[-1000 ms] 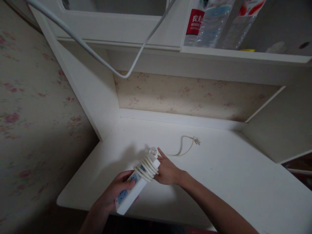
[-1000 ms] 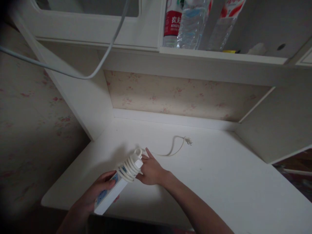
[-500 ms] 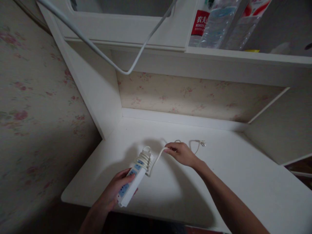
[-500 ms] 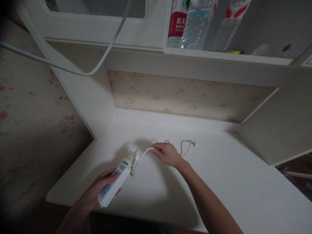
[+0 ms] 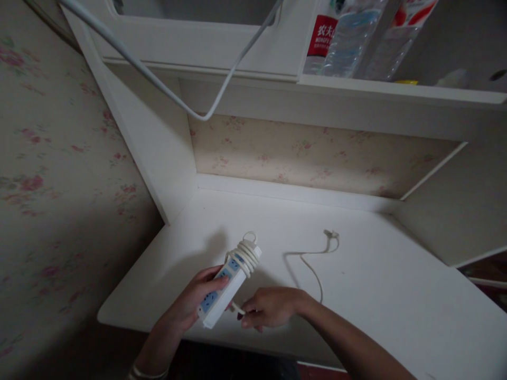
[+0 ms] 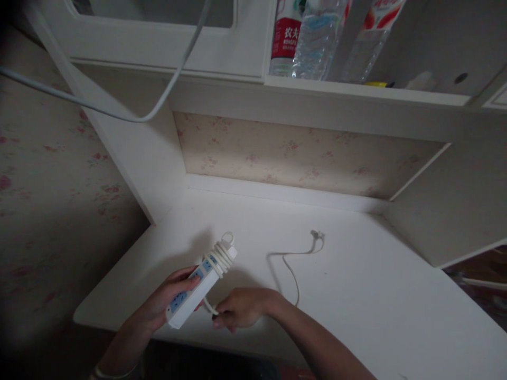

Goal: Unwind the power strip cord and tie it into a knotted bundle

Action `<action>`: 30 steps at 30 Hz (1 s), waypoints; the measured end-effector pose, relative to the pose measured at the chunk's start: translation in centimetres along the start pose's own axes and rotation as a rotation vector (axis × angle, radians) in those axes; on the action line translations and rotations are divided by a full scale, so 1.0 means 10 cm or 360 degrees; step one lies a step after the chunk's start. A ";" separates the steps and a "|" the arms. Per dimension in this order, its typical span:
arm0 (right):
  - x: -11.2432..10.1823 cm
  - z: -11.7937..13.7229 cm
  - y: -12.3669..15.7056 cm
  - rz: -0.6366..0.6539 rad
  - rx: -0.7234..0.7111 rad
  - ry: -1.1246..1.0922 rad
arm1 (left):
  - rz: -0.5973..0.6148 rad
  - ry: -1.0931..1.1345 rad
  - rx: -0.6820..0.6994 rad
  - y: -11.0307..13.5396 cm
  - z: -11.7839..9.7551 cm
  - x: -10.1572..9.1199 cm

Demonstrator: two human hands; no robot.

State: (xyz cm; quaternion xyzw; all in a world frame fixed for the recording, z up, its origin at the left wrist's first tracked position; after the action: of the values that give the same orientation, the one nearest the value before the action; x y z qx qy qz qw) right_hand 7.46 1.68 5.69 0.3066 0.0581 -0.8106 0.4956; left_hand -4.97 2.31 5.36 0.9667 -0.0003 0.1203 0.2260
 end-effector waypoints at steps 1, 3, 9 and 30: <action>0.01 -0.08 -0.04 -0.0024 0.0037 -0.0022 | 0.0022 -0.0025 -0.0033 0.01 0.03 0.00; -0.12 -0.24 -0.12 -0.0202 0.0134 -0.0099 | 0.0103 -0.0081 -0.0085 0.05 0.07 -0.01; -1.06 -0.52 -0.01 -0.1148 0.0240 -0.0653 | 0.0233 -0.0290 -0.0031 0.14 0.06 -0.07; -0.45 -0.44 0.06 -0.0242 0.0203 0.0189 | 0.0276 -0.0449 0.0062 0.10 -0.11 -0.02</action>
State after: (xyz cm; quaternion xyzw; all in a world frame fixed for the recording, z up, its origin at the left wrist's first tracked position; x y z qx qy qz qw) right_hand 11.32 6.62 4.72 0.3796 0.0588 -0.8283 0.4079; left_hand -5.49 1.94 6.71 0.9745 -0.1131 0.0025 0.1939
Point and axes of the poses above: each hand's wrist, its own y-axis away from the middle knuckle, its own x-axis out of the palm, z = x × y, the point moved 8 cm from there along -y, towards the middle knuckle, and after that the axes turned 13 degrees about -z, right-handed, at the moved point
